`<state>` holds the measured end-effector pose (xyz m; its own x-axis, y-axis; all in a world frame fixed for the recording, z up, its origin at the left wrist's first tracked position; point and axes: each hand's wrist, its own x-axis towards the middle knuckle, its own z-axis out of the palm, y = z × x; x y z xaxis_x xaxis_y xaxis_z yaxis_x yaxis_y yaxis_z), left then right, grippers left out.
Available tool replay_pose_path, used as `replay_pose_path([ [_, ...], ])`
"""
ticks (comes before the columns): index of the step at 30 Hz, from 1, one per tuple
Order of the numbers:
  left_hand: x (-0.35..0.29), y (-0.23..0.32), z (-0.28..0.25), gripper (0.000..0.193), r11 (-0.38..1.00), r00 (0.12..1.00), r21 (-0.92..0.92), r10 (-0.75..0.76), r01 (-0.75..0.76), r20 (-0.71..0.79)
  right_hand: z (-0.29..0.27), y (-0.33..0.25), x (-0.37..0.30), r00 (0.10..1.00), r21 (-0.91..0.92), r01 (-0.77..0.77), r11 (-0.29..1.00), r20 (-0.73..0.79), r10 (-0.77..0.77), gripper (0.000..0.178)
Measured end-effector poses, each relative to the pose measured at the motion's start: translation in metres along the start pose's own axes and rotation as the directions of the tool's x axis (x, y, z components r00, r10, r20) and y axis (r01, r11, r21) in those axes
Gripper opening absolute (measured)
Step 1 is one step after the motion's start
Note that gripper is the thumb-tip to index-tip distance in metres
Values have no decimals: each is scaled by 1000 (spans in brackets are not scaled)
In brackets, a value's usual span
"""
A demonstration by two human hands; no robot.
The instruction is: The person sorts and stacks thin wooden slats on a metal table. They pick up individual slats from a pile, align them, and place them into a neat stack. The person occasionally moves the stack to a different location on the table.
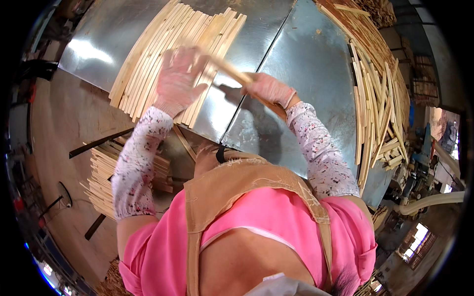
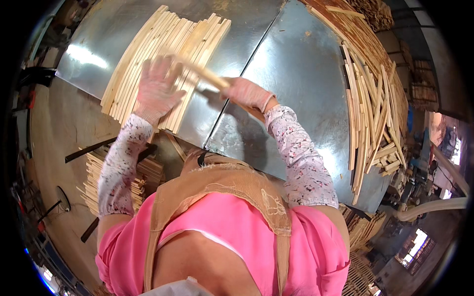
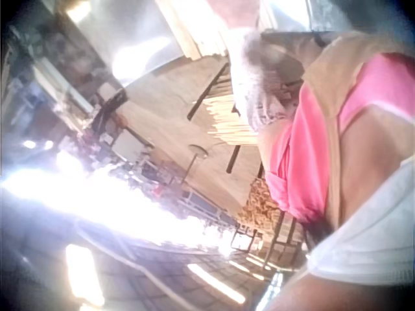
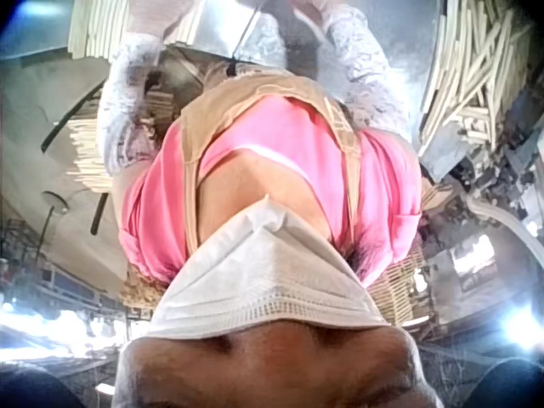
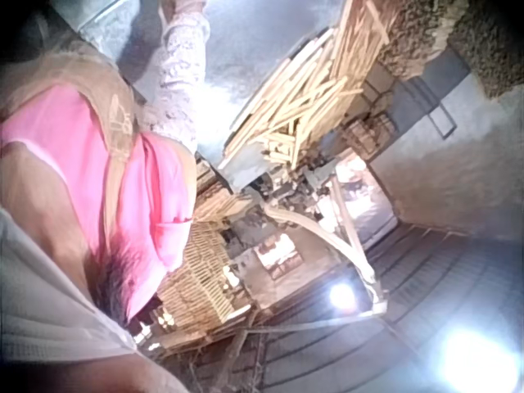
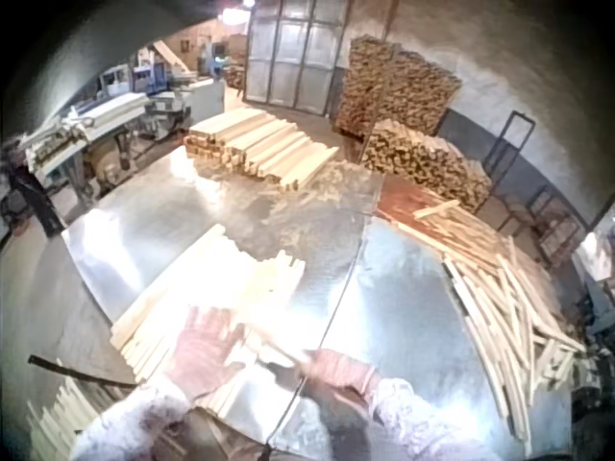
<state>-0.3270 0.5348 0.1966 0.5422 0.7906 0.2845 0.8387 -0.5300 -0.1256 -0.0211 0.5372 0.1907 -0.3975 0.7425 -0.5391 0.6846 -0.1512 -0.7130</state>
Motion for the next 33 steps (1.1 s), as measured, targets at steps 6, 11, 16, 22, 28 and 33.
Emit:
replay_pose_path([
  [6, -10, 14, -47, 63, 792, 451, -181, -130, 583, 883, -5, -36, -25, 741, -542, 429, 722, -247, -625, 45],
  [11, -226, 39, -55, 64, 42, 328, -409, -674, 912, 662, 12, 52, -19, 829, -54, 363, 930, -438, -349, 52],
  [16, -388, 198, -103, 39, -463, -62, -829, -881, 313, 469, 93, 192, -43, 764, -614, 453, 646, -107, -636, 55],
  [22, -543, 448, -162, 32, -469, -514, -211, -796, 858, -320, 122, 232, -81, 697, -780, 436, 449, -23, -717, 63],
  [28, -597, 621, -186, 56, -626, -985, -771, 174, -120, 12, 113, 229, -89, 695, -760, 498, 418, 62, -716, 58],
  [33, -688, 704, -93, 54, -821, -970, -528, 244, -217, 19, 129, 227, -140, 805, -613, 526, 590, 134, -578, 50],
])
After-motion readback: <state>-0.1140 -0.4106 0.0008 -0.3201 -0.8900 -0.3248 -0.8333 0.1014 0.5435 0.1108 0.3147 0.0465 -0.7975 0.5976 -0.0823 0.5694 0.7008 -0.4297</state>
